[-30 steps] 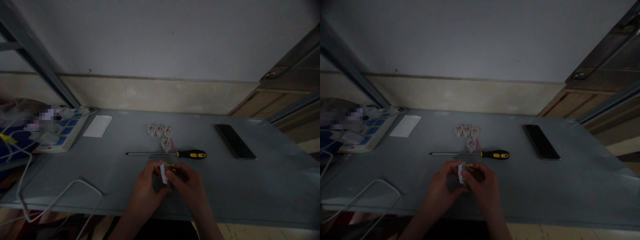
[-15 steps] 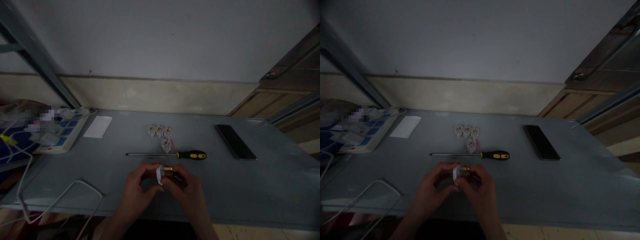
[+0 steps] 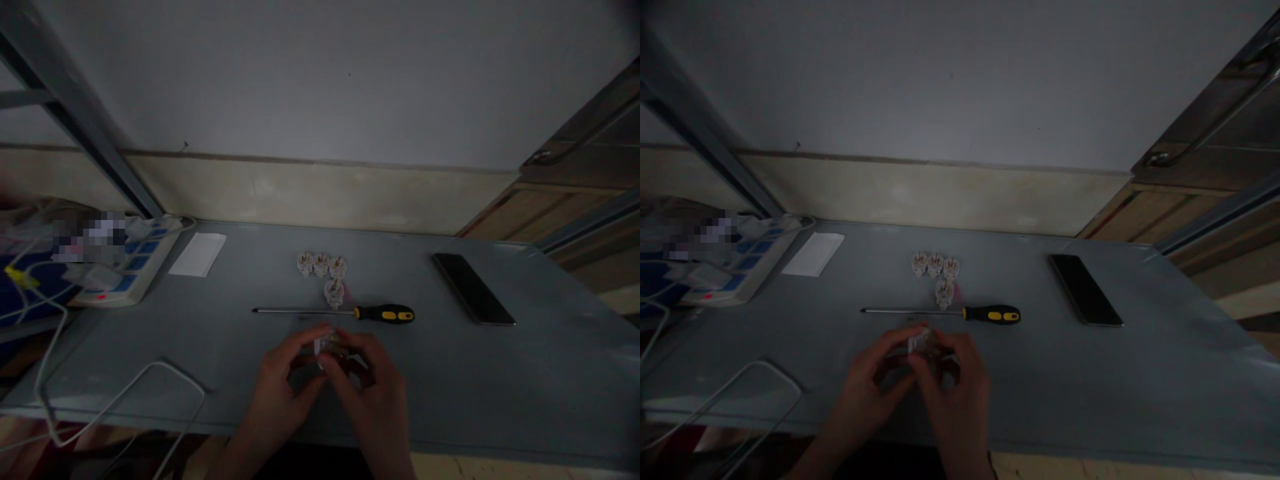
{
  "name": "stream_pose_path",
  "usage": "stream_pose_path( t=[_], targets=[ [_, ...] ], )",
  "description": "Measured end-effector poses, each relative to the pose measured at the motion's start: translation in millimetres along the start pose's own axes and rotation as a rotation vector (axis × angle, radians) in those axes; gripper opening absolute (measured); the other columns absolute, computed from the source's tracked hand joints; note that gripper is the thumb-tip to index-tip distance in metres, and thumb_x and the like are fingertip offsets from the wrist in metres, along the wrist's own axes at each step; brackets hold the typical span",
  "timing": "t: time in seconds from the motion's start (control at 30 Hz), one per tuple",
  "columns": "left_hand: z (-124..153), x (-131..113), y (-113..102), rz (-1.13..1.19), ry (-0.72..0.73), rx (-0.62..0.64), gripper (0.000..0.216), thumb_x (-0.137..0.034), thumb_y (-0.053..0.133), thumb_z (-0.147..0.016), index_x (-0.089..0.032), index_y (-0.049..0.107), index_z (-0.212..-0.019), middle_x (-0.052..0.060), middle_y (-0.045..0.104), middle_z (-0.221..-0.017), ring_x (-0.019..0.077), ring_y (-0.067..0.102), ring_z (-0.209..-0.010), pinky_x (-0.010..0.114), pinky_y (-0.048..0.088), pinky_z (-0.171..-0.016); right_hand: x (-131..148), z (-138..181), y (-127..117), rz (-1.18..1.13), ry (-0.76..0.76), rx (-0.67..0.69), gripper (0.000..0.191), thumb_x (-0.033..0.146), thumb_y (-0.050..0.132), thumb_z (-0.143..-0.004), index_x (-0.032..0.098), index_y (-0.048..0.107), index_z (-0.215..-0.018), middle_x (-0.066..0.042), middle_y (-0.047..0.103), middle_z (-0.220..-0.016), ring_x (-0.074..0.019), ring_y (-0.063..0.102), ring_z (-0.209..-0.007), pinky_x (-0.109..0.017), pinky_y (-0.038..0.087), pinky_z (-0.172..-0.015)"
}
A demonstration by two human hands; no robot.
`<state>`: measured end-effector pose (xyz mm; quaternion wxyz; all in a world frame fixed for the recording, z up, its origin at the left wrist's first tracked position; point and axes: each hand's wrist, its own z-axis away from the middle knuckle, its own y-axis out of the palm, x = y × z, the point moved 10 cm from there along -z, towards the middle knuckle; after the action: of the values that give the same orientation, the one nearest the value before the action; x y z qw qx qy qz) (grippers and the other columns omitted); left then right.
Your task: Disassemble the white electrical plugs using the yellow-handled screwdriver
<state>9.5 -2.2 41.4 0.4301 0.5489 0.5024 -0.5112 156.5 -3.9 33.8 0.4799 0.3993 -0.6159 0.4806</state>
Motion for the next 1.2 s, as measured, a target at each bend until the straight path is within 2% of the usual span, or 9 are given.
stream_pose_path(
  t=[0.1, 0.3, 0.4, 0.5, 0.63, 0.77, 0.87, 1.0, 1.2],
  targets=[
    [-3.8, 2.0, 4.0, -0.017, -0.010, 0.046, 0.049, -0.009, 0.065, -0.079, -0.027, 0.063, -0.124, 0.005, 0.069, -0.126, 0.0216, 0.068, -0.114, 0.034, 0.059, -0.095, 1.7, 2.6, -3.6, 0.121, -0.086, -0.047, 0.028, 0.040, 0.077, -0.076, 0.022, 0.071, -0.096, -0.005, 0.068, -0.088, -0.0182, 0.068, -0.078, -0.027, 0.059, -0.062],
    [-9.6, 7.3, 4.5, -0.117, -0.001, 0.114, 0.041, -0.011, 0.074, -0.073, -0.021, 0.068, -0.112, 0.008, 0.067, -0.115, 0.0238, 0.069, -0.101, 0.034, 0.062, -0.082, 5.0, 3.4, -6.8, 0.196, -0.175, 0.105, 0.024, 0.042, 0.060, -0.092, 0.025, 0.072, -0.102, -0.003, 0.071, -0.091, -0.0148, 0.068, -0.078, -0.024, 0.057, -0.068],
    [-9.8, 12.1, 9.7, -0.344, 0.020, 0.230, 0.050, -0.007, 0.083, -0.065, -0.022, 0.070, -0.112, 0.008, 0.070, -0.112, 0.0277, 0.067, -0.105, 0.044, 0.056, -0.094, 4.6, -5.9, -39.9, 0.319, -0.154, -0.043, 0.027, 0.045, 0.055, -0.093, 0.023, 0.071, -0.096, -0.004, 0.071, -0.091, -0.0154, 0.066, -0.076, -0.024, 0.053, -0.063],
    [-9.3, 11.0, 12.4, -0.476, 0.073, 0.293, 0.066, -0.010, 0.087, -0.064, -0.026, 0.065, -0.125, 0.009, 0.065, -0.130, 0.0323, 0.058, -0.122, 0.051, 0.047, -0.106, 10.2, -18.2, -73.3, 0.459, -0.255, -0.171, 0.028, 0.046, 0.057, -0.092, 0.022, 0.071, -0.092, -0.004, 0.070, -0.089, -0.0165, 0.063, -0.073, -0.027, 0.051, -0.062],
    [-10.5, 2.5, 14.5, -0.505, 0.146, 0.256, 0.061, -0.019, 0.087, -0.069, -0.023, 0.065, -0.125, 0.011, 0.063, -0.127, 0.0307, 0.059, -0.117, 0.048, 0.049, -0.101, 9.7, -40.8, -110.8, 0.622, -0.399, -0.285, 0.029, 0.046, 0.057, -0.089, 0.021, 0.070, -0.096, -0.007, 0.068, -0.090, -0.0209, 0.060, -0.075, -0.037, 0.053, -0.068],
    [-13.1, 4.9, 23.8, -0.553, 0.154, 0.259, 0.038, -0.011, 0.086, -0.068, -0.019, 0.073, -0.103, 0.007, 0.067, -0.101, 0.0258, 0.065, -0.097, 0.044, 0.053, -0.093, -10.8, -72.3, -94.7, 0.693, -0.467, 0.068, 0.050, 0.045, 0.063, -0.085, 0.021, 0.061, -0.129, -0.014, 0.059, -0.131, -0.0323, 0.057, -0.120, -0.056, 0.050, -0.100],
    [-14.9, 9.2, 22.8, -0.549, 0.136, 0.207, 0.034, -0.007, 0.086, -0.066, -0.017, 0.074, -0.096, 0.006, 0.066, -0.094, 0.0251, 0.065, -0.092, 0.042, 0.054, -0.088, -25.3, -86.7, -81.0, 0.663, -0.440, 0.259, 0.044, 0.036, 0.065, -0.083, 0.024, 0.063, -0.125, -0.013, 0.061, -0.131, -0.0326, 0.058, -0.122, -0.059, 0.048, -0.104],
    [-9.8, 12.1, 17.5, -0.538, 0.150, 0.110, 0.032, -0.005, 0.081, -0.069, -0.018, 0.074, -0.098, 0.007, 0.066, -0.094, 0.0257, 0.066, -0.092, 0.040, 0.055, -0.085, -21.2, -93.7, -76.8, 0.595, -0.452, 0.311, 0.025, 0.027, 0.065, -0.082, 0.025, 0.069, -0.106, -0.008, 0.072, -0.107, -0.0271, 0.069, -0.101, -0.048, 0.059, -0.089],
    [-6.6, 8.4, -12.2, -0.430, 0.197, -0.063, 0.025, -0.016, 0.062, -0.089, -0.022, 0.069, -0.113, 0.006, 0.071, -0.102, 0.0197, 0.068, -0.086, 0.031, 0.057, -0.079, 23.5, -96.2, -90.8, 0.434, -0.544, 0.271, 0.027, 0.037, 0.070, -0.083, 0.024, 0.068, -0.106, -0.006, 0.073, -0.100, -0.0213, 0.073, -0.088, -0.030, 0.062, -0.071]
  ],
)
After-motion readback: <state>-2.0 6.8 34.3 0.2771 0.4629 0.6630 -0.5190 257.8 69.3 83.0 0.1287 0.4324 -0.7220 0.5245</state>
